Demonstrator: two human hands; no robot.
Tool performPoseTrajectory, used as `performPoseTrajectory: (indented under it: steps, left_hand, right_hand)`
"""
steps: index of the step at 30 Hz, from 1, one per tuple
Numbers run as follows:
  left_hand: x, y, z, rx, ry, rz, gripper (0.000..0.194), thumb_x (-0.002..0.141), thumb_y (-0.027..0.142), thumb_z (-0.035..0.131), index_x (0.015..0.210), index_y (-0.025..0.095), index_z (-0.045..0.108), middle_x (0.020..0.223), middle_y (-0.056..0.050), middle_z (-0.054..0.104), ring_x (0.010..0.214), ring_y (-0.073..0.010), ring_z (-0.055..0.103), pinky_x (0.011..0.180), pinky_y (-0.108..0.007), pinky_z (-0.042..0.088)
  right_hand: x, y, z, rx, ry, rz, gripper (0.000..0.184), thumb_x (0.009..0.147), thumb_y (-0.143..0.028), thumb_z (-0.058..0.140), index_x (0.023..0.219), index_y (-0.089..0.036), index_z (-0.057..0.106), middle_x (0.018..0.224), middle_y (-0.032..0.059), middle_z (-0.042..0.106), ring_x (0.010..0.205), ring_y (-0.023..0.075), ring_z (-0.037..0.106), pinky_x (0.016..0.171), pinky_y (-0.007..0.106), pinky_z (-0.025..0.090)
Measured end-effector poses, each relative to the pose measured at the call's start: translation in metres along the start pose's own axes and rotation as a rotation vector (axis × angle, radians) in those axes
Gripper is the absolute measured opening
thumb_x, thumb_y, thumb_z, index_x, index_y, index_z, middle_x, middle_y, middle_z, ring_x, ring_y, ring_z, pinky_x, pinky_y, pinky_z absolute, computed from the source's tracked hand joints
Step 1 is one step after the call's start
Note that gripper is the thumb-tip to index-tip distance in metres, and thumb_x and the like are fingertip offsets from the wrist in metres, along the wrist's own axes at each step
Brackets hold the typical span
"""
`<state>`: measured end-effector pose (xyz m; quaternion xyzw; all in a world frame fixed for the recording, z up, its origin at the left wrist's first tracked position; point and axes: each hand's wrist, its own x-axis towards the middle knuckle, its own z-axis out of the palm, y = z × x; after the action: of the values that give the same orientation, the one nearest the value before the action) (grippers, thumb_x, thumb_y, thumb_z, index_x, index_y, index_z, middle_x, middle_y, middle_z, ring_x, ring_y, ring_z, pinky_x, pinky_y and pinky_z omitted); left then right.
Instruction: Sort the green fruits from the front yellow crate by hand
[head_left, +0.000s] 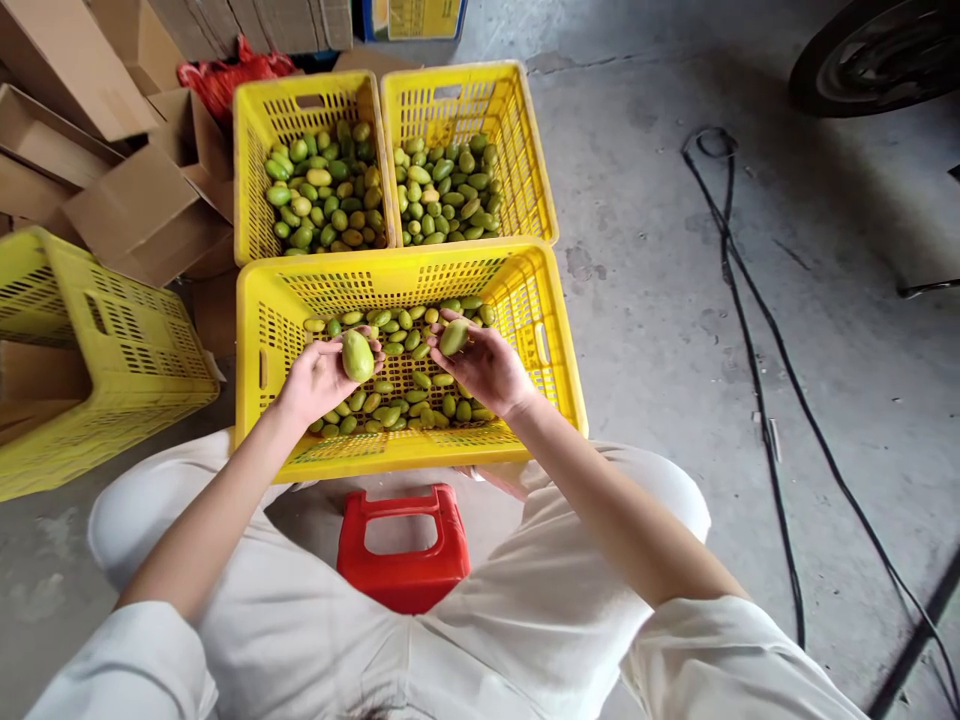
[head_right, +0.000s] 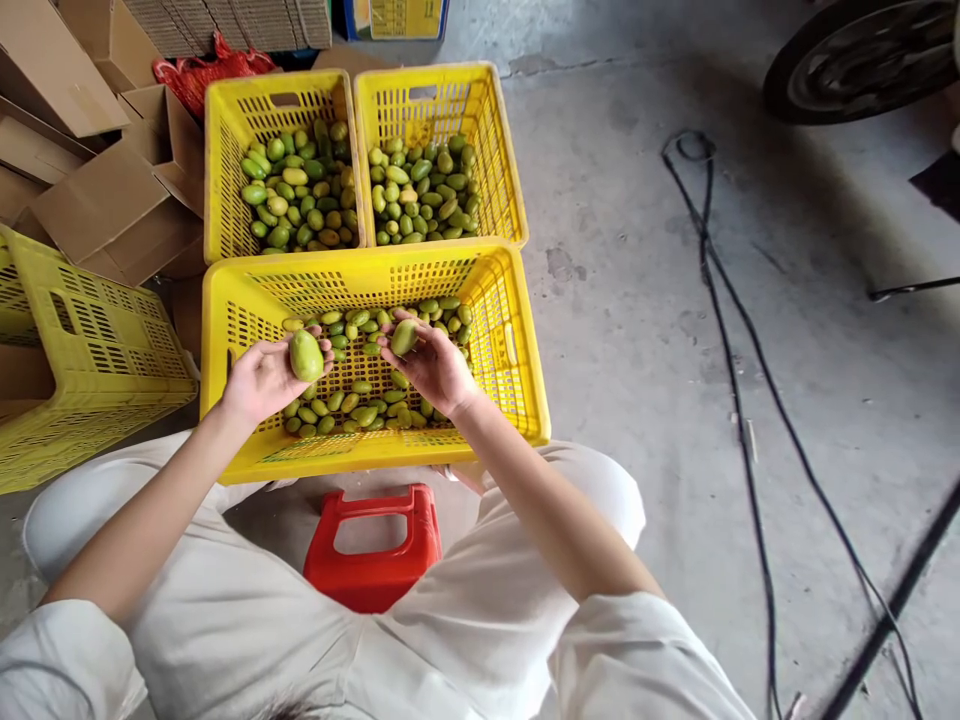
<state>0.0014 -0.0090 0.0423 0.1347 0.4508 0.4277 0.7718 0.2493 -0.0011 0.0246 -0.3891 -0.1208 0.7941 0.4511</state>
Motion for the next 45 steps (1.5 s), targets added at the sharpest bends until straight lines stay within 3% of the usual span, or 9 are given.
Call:
performPoseTrajectory:
  steps: [6,13,18,24,29,33,38,41,45]
  left_hand:
    - [0.004,-0.007,-0.004,0.073,0.063,0.098,0.036,0.070,0.019,0.091,0.094,0.020,0.064,0.089,-0.002,0.070,0.087,-0.0159,0.073,0.076,-0.026,0.060]
    - [0.005,-0.021,-0.005,0.109,0.155,-0.050,0.034,0.066,0.014,0.090,0.083,0.017,0.060,0.081,0.000,0.066,0.065,-0.0083,0.064,0.051,-0.016,0.045]
    - [0.007,-0.017,-0.002,0.087,0.149,-0.029,0.026,0.074,0.017,0.087,0.083,0.017,0.063,0.079,0.000,0.068,0.062,-0.0093,0.063,0.055,-0.020,0.050]
    - [0.007,-0.006,-0.003,-0.015,0.168,-0.039,0.010,0.087,0.021,0.072,0.096,0.017,0.068,0.100,-0.010,0.076,0.101,-0.0257,0.076,0.087,-0.038,0.063]
    - [0.005,-0.008,-0.005,0.068,0.128,0.056,0.029,0.073,0.015,0.088,0.088,0.018,0.063,0.085,-0.003,0.072,0.079,-0.0166,0.073,0.072,-0.028,0.061]
    - [0.004,-0.007,-0.003,0.040,0.119,0.054,0.044,0.059,0.009,0.090,0.081,0.019,0.054,0.070,0.007,0.061,0.056,-0.0064,0.060,0.048,-0.015,0.045]
    - [0.003,-0.004,-0.001,0.115,0.071,-0.049,0.029,0.074,0.025,0.083,0.071,0.018,0.054,0.055,0.006,0.053,0.038,-0.0041,0.044,0.036,-0.015,0.030]
    - [0.001,-0.003,0.002,0.068,0.012,-0.093,0.037,0.091,0.041,0.069,0.065,0.018,0.055,0.047,0.005,0.045,0.033,-0.0069,0.039,0.032,-0.019,0.027]
    - [0.000,-0.001,0.005,-0.068,0.057,-0.071,0.031,0.098,0.039,0.055,0.086,0.014,0.069,0.069,-0.007,0.067,0.060,-0.0167,0.067,0.053,-0.026,0.055]
  right_hand:
    - [-0.003,0.003,-0.001,-0.003,0.034,-0.040,0.042,0.065,-0.022,0.091,0.089,-0.024,0.057,0.090,-0.0009,0.070,0.078,0.0140,0.065,0.070,0.027,0.059]
    - [0.002,0.025,-0.017,-0.195,-0.005,0.213,0.049,0.069,-0.045,0.095,0.077,-0.021,0.054,0.061,-0.0055,0.051,0.050,0.0056,0.036,0.040,0.017,0.019]
    - [0.008,0.025,-0.020,-0.100,0.191,0.158,0.038,0.073,-0.037,0.092,0.081,-0.022,0.059,0.070,-0.0036,0.062,0.060,0.0094,0.056,0.049,0.018,0.045]
    - [0.010,0.005,-0.015,0.030,0.104,0.150,0.025,0.075,-0.023,0.079,0.097,-0.023,0.066,0.083,0.0015,0.074,0.081,0.0188,0.072,0.073,0.032,0.065]
    - [0.005,0.004,-0.014,-0.045,0.069,0.160,0.030,0.075,-0.022,0.088,0.090,-0.022,0.062,0.079,-0.0004,0.071,0.071,0.0147,0.069,0.065,0.027,0.063]
    - [0.003,0.012,-0.015,-0.070,0.011,0.182,0.049,0.065,-0.018,0.097,0.081,-0.021,0.051,0.067,-0.0085,0.056,0.053,0.0033,0.051,0.043,0.011,0.040]
    - [0.003,0.016,-0.018,-0.196,-0.055,0.227,0.058,0.076,-0.048,0.093,0.070,-0.022,0.042,0.051,-0.0121,0.038,0.038,0.0011,0.021,0.033,0.014,0.017]
    - [0.002,0.012,-0.015,-0.180,-0.044,0.228,0.052,0.086,-0.064,0.079,0.073,-0.022,0.051,0.050,-0.0102,0.039,0.037,0.0032,0.021,0.034,0.017,0.017]
    - [0.001,0.004,-0.006,-0.012,0.010,0.215,0.032,0.101,-0.048,0.060,0.086,-0.020,0.064,0.066,-0.0003,0.063,0.049,0.0100,0.050,0.043,0.020,0.042]
